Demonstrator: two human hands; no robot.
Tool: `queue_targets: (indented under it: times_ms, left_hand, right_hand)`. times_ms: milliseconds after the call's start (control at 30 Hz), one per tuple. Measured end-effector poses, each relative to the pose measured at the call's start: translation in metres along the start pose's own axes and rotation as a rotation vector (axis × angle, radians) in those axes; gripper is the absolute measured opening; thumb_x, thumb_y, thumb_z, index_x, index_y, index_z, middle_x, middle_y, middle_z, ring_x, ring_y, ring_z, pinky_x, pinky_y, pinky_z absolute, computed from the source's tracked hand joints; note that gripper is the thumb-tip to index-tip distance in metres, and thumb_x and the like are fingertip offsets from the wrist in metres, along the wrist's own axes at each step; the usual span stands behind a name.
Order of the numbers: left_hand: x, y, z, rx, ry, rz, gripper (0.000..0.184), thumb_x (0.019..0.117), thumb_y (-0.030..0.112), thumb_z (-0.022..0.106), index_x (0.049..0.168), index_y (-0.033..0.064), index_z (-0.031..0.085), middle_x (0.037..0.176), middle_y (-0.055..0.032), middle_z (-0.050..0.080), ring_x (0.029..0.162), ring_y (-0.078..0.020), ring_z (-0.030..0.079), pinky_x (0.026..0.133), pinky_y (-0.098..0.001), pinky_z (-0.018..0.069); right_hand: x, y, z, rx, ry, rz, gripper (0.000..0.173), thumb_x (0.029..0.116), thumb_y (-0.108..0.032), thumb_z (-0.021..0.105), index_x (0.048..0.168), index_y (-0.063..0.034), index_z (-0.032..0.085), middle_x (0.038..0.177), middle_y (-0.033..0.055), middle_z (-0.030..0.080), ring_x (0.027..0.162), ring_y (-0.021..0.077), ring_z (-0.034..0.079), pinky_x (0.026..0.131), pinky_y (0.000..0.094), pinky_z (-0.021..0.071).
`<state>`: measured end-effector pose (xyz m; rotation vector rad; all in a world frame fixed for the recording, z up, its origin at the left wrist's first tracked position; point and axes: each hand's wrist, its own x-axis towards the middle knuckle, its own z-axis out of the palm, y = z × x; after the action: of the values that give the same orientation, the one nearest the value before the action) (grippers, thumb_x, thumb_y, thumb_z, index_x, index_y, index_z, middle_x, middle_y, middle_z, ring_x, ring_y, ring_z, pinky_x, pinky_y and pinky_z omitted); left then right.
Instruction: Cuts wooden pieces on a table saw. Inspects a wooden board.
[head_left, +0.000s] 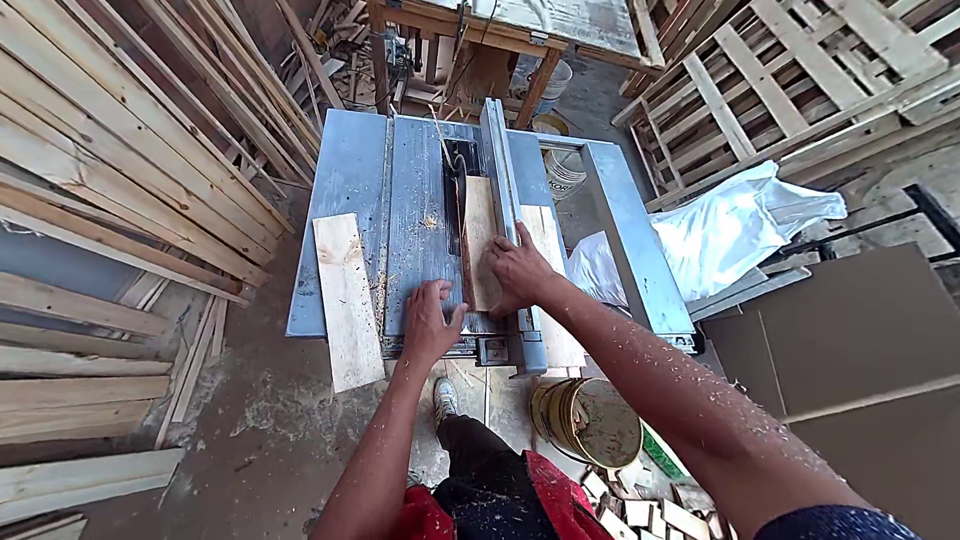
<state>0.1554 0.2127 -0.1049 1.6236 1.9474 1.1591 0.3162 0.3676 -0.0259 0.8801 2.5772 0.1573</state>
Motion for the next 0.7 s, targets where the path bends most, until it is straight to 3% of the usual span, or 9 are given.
queue_targets:
  times_ms: [67,133,333,500,633,700]
  left_hand:
    - [-0.004,-0.004,0.004,-0.137,0.108,-0.023,0.031,0.0912,0.017,0.065,0.119,0.0042,0.063,0.101,-0.0084,0.066,0.089,-0.0205,0.064,0.081,-0.0401,0.0572]
    - [-0.007,-0.006,0.006,-0.218,0.171,-0.043,0.027,0.0893,0.012,0.06,0.115,0.0048,0.063,0.097,-0.0059,0.064,0.084,-0.0157,0.064,0.076,-0.0347,0.0574]
    - [-0.009,-0.015,0.007,-0.242,0.202,-0.049,0.024,0.0894,0.014,0.06,0.113,0.0072,0.062,0.096,-0.0025,0.065,0.083,-0.0113,0.064,0.074,-0.031,0.0582]
    - [-0.009,-0.023,0.01,-0.243,0.25,-0.053,0.02,0.0885,0.014,0.063,0.107,0.0076,0.064,0.092,-0.0009,0.066,0.08,-0.0103,0.064,0.071,-0.0298,0.0585]
    - [0.002,-0.046,0.029,-0.242,0.258,-0.128,0.01,0.0867,0.014,0.062,0.092,0.008,0.067,0.081,0.0019,0.067,0.074,-0.0059,0.066,0.069,-0.0254,0.0594]
    - [0.008,-0.05,0.03,-0.257,0.245,-0.14,0.012,0.0876,0.013,0.061,0.093,0.0052,0.068,0.082,-0.0004,0.068,0.076,-0.0078,0.066,0.071,-0.0261,0.059]
  right_hand:
    - [0.012,0.009,-0.002,-0.006,0.005,0.0,0.124,0.0445,-0.087,0.073,0.136,-0.0051,0.058,0.144,0.0136,0.058,0.145,0.0333,0.043,0.122,0.0709,0.0046]
    - [0.026,0.018,-0.006,-0.009,-0.013,0.011,0.126,0.0455,-0.087,0.074,0.139,-0.0051,0.057,0.147,0.0134,0.056,0.146,0.0328,0.041,0.122,0.0708,0.0031]
    - [0.076,0.056,-0.015,-0.037,0.005,0.015,0.134,0.0415,-0.092,0.071,0.143,-0.0056,0.055,0.146,0.0112,0.058,0.144,0.0326,0.045,0.121,0.0709,0.0065]
    - [0.128,0.094,-0.029,-0.009,-0.004,0.032,0.121,0.0446,-0.087,0.075,0.136,-0.0081,0.061,0.142,0.0104,0.061,0.144,0.0331,0.045,0.121,0.0713,0.0084]
    - [0.18,0.134,-0.038,0.0,-0.015,0.013,0.117,0.05,-0.08,0.078,0.141,-0.0095,0.058,0.145,0.0114,0.059,0.145,0.0342,0.043,0.119,0.0723,0.0138]
    - [0.2,0.149,-0.044,-0.002,-0.015,-0.013,0.112,0.0525,-0.078,0.08,0.139,-0.009,0.059,0.14,0.0127,0.062,0.142,0.0354,0.046,0.119,0.0708,0.017]
